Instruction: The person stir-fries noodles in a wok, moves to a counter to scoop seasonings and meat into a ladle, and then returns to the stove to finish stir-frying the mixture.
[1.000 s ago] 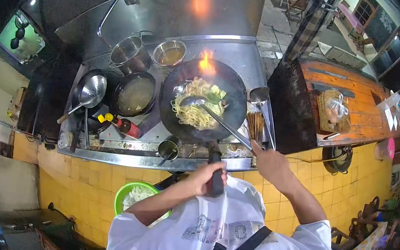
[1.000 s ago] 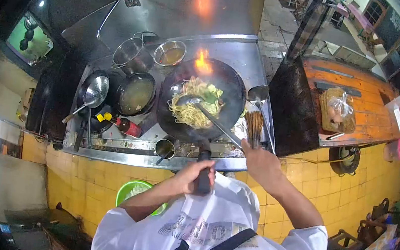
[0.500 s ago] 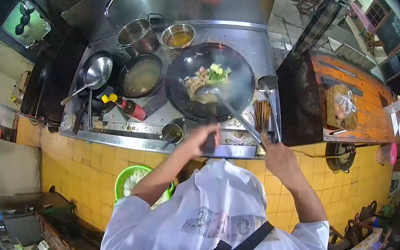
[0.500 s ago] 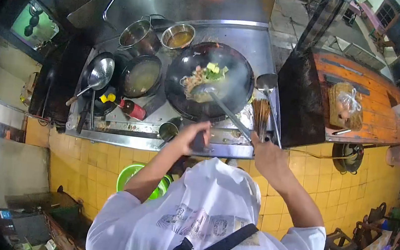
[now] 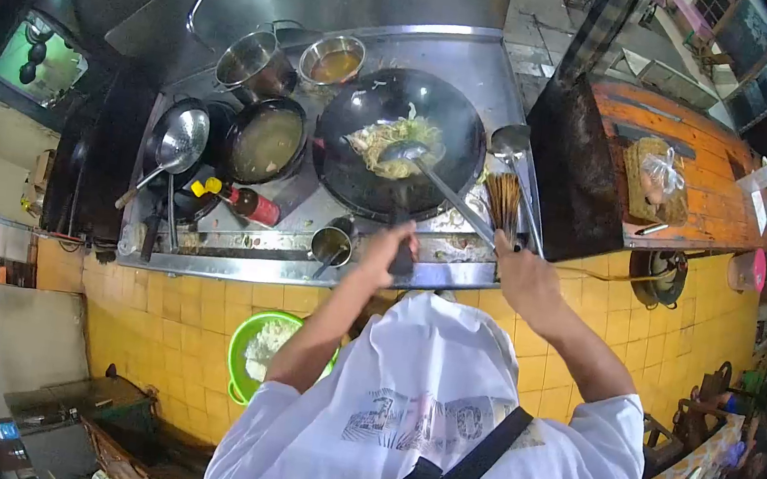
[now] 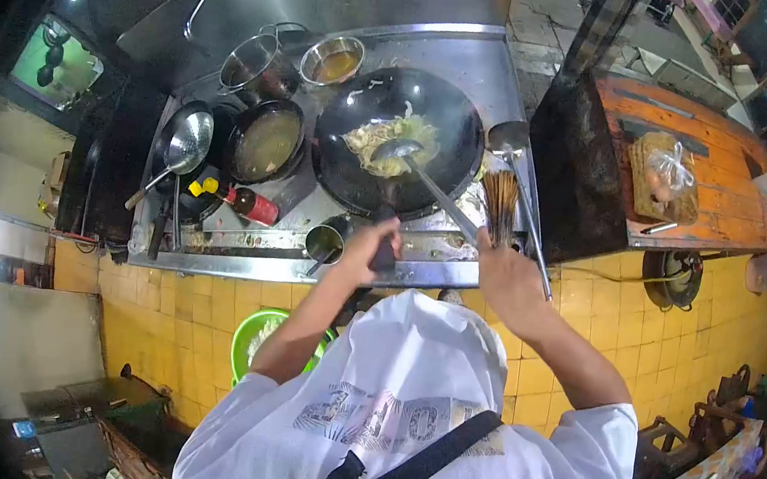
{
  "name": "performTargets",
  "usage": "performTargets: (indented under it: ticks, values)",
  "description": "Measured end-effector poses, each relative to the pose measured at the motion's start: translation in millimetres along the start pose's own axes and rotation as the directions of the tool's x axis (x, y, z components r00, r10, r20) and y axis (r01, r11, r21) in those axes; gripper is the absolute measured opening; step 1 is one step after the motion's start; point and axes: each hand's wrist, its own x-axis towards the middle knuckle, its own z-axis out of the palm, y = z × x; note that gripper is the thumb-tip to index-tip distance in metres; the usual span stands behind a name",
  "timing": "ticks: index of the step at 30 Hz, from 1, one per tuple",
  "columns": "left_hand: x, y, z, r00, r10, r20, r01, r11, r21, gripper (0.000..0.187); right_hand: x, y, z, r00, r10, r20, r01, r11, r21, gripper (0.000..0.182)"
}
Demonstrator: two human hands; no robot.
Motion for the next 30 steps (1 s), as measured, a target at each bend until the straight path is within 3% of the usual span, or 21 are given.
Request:
performTargets:
  ticks: [2, 4, 5, 6, 7, 8, 9, 11, 13, 14, 15, 17, 19, 21, 23, 25, 27, 29, 30]
  values:
    - [-33.3, -18.4, 21.5, 0.998, -0.047, -0.047, 0.049, 0.998, 0.043, 0.022, 7.6, -4.4, -5.5, 0.996, 0.069, 0.061, -0.072, 0.997, 0.038, 0.047]
    - [-71.2, -20.6, 42.2, 0.983, -0.181, 0.032, 0.180, 0.983, 0.029, 0.019, 9.3, -8.1, -20.9, 0.973, 0.131, 0.189, -0.150, 0.985, 0.087, 0.046]
    - [-81.4, -19.6, 47.1, 0.970, -0.238, 0.045, 0.238, 0.971, 0.025, 0.019, 7.1, -5.5, -20.0, 0.972, 0.134, 0.192, -0.153, 0.984, 0.092, 0.046]
    - [-68.1, -16.8, 34.4, 0.919, -0.377, 0.118, 0.391, 0.911, -0.130, 0.020, 1.2, -0.4, -16.8, 0.995, 0.060, 0.083, -0.067, 0.995, 0.080, 0.045]
    - [-61.2, 3.6, 33.3, 0.973, -0.223, 0.056, 0.215, 0.969, 0.124, 0.023, -5.8, 1.2, -14.1, 1.000, -0.021, -0.018, 0.022, 0.998, 0.060, 0.044]
    - [-41.5, 19.1, 23.9, 0.987, -0.117, 0.111, 0.098, 0.982, 0.162, 0.026, -3.4, 1.8, -18.5, 0.998, 0.036, 0.053, -0.048, 0.966, 0.254, 0.052]
    - [-13.6, 28.4, 6.4, 0.977, -0.184, 0.104, 0.187, 0.982, -0.021, 0.027, -0.2, -0.7, -17.7, 0.997, 0.036, 0.063, -0.051, 0.964, 0.260, 0.052]
    - [4.4, 14.0, -4.1, 0.998, -0.034, 0.045, 0.034, 0.999, -0.016, 0.026, 6.6, -6.3, -13.0, 0.977, 0.125, 0.173, -0.158, 0.968, 0.194, 0.052]
    - [-28.3, -11.5, 17.6, 0.997, -0.005, -0.080, 0.016, 0.991, 0.130, 0.023, 8.1, -8.3, -5.5, 0.986, 0.140, 0.085, -0.150, 0.980, 0.127, 0.052]
    - [-39.6, -27.5, 21.1, 0.996, -0.078, -0.051, 0.078, 0.997, -0.007, 0.023, 7.6, -11.9, -9.5, 0.983, 0.158, 0.090, -0.171, 0.973, 0.156, 0.051]
    - [-50.4, -38.5, 18.7, 0.971, -0.228, 0.077, 0.231, 0.972, -0.039, 0.022, 3.9, -15.1, -12.4, 0.980, 0.168, 0.107, -0.186, 0.964, 0.187, 0.051]
    - [-78.0, -22.7, 35.8, 0.967, -0.246, 0.068, 0.242, 0.968, 0.062, 0.021, -1.1, -13.6, -19.6, 0.980, 0.146, 0.137, -0.171, 0.965, 0.197, 0.052]
    - [-59.5, 8.5, 23.3, 0.987, -0.137, 0.084, 0.116, 0.969, 0.219, 0.024, -7.5, -13.9, -24.2, 0.988, 0.085, 0.129, -0.112, 0.970, 0.214, 0.053]
    - [-16.1, 26.0, -1.6, 0.988, -0.094, 0.125, 0.099, 0.995, -0.034, 0.029, -4.1, -13.9, -6.1, 0.987, 0.082, 0.140, -0.112, 0.967, 0.227, 0.052]
    - [2.7, 9.1, -14.7, 1.000, 0.016, 0.008, -0.016, 0.999, 0.052, 0.029, 2.0, -20.2, 2.0, 0.982, 0.152, 0.109, -0.170, 0.969, 0.178, 0.051]
    - [-34.0, -15.0, 2.9, 0.999, -0.033, -0.040, 0.036, 0.994, 0.099, 0.022, 10.7, -18.1, -2.3, 0.967, 0.225, 0.122, -0.241, 0.960, 0.140, 0.051]
    - [-69.3, -28.6, 6.8, 0.937, -0.345, 0.054, 0.347, 0.938, -0.025, 0.019, 3.3, -8.9, -3.0, 0.960, 0.274, 0.057, -0.280, 0.942, 0.187, 0.053]
    - [-81.6, -24.3, 6.3, 0.937, -0.328, 0.119, 0.334, 0.942, -0.034, 0.016, -10.6, -1.6, -18.8, 0.955, 0.296, 0.008, -0.288, 0.925, 0.249, 0.053]
    - [-59.6, -31.4, -12.2, 0.970, -0.234, 0.061, 0.234, 0.972, 0.005, 0.015, -20.6, -2.6, -25.6, 0.950, 0.310, -0.024, -0.287, 0.904, 0.317, 0.055]
